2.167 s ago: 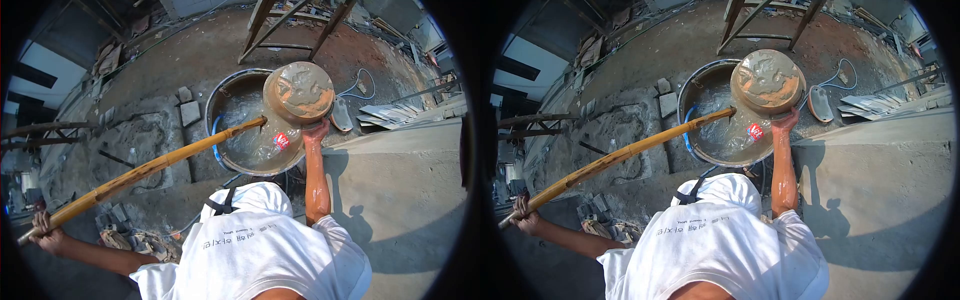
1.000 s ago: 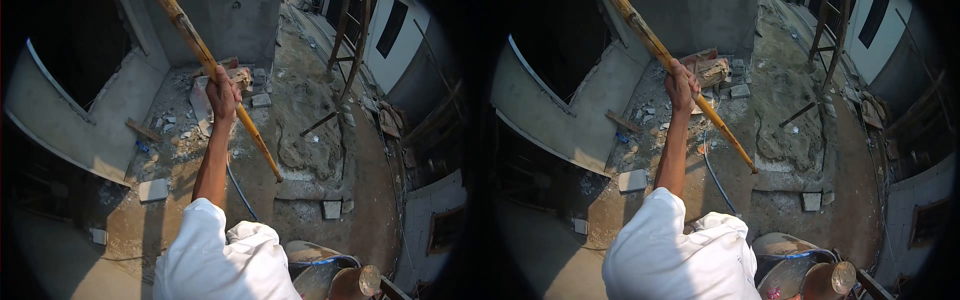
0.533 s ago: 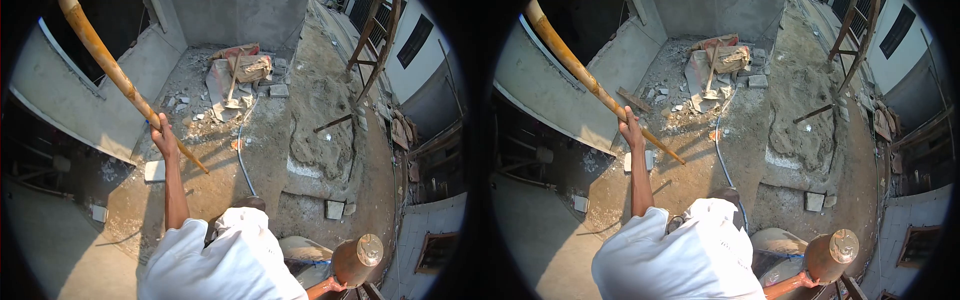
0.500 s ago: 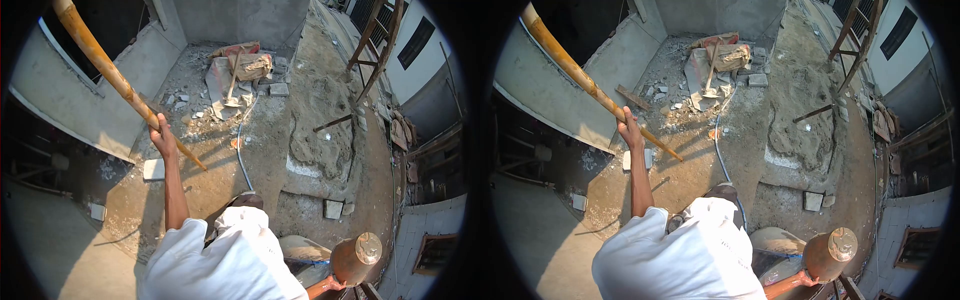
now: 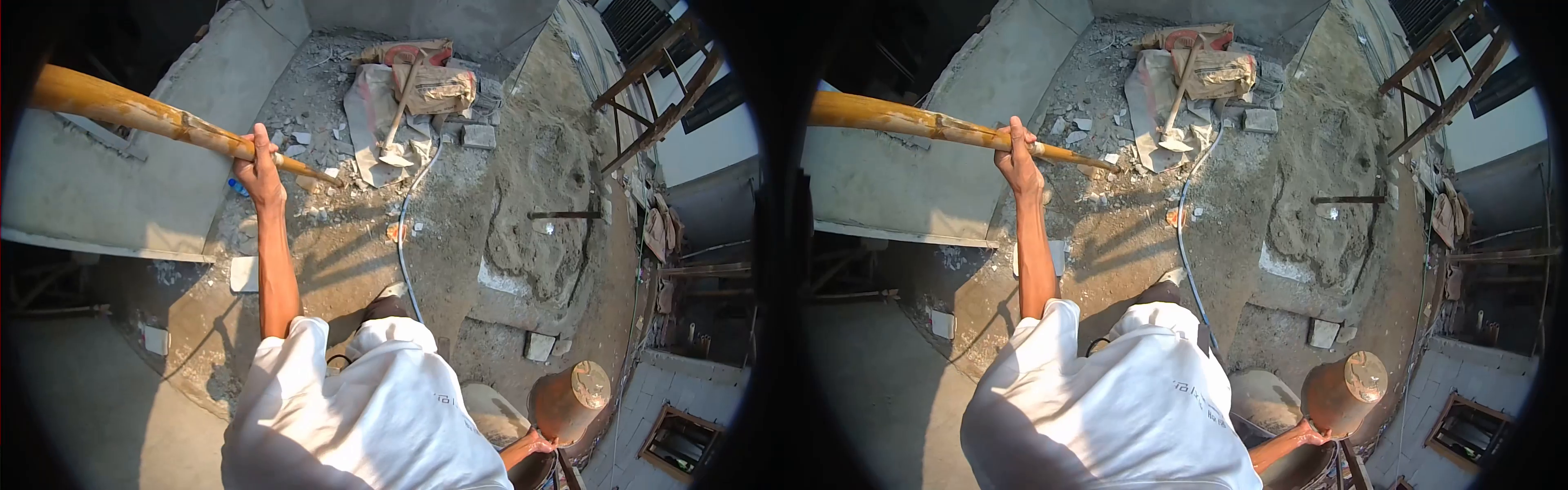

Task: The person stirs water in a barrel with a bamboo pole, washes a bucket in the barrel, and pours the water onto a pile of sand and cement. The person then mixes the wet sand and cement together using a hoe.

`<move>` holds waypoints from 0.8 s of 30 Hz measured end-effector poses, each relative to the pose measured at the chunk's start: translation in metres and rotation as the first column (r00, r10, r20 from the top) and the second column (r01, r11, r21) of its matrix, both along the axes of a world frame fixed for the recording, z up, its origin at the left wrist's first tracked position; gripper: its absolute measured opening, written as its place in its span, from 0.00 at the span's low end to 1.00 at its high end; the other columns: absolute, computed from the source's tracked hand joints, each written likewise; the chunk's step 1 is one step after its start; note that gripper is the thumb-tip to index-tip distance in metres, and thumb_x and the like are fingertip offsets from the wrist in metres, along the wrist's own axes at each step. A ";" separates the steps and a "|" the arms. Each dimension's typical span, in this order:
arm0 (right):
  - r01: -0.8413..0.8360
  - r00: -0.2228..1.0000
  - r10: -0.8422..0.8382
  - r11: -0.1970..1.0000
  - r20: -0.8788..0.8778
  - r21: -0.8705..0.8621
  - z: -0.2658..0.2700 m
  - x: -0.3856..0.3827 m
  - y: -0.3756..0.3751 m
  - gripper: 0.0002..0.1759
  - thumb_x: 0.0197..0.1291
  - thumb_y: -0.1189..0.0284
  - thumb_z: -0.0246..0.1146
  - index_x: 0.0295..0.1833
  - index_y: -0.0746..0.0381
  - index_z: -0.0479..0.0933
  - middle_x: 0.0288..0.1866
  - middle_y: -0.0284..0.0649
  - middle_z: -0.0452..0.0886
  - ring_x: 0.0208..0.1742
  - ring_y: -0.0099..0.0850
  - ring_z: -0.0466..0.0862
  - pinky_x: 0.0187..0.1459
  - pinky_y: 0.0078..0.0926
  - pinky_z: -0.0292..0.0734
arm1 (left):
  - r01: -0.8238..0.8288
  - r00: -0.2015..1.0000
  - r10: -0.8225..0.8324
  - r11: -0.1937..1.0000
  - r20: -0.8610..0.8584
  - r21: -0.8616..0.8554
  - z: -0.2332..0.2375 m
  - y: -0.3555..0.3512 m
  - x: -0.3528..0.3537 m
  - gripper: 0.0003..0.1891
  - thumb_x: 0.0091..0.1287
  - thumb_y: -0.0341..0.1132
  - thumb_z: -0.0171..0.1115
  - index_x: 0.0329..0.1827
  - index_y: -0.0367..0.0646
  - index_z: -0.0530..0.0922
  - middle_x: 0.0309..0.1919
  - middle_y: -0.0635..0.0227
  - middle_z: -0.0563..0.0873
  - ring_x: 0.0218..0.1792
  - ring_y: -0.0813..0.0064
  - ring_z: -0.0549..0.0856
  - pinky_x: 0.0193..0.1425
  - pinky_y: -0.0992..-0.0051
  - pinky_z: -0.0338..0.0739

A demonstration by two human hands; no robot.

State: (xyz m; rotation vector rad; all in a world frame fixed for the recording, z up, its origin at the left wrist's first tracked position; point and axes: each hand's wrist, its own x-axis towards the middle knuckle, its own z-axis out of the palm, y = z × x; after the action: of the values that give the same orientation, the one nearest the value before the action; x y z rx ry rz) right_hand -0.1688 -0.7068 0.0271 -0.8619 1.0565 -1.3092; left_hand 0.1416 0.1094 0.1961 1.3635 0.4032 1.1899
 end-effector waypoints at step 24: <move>-0.192 0.981 0.189 0.959 0.036 0.210 -0.067 0.349 0.300 0.26 0.49 0.57 0.59 0.52 0.61 0.77 0.58 0.43 0.76 0.58 0.40 0.74 0.60 0.47 0.67 | 0.003 0.960 -0.031 0.995 0.277 0.100 0.030 0.205 0.277 0.16 0.71 0.36 0.62 0.24 0.45 0.70 0.20 0.74 0.73 0.25 0.83 0.72 0.33 0.79 0.69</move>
State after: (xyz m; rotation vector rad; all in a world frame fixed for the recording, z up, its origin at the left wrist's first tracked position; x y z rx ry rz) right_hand 0.1802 -0.4070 -0.0394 -0.7702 1.0526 -1.0202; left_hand 0.4185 0.3145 0.2266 1.2570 0.1329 1.3798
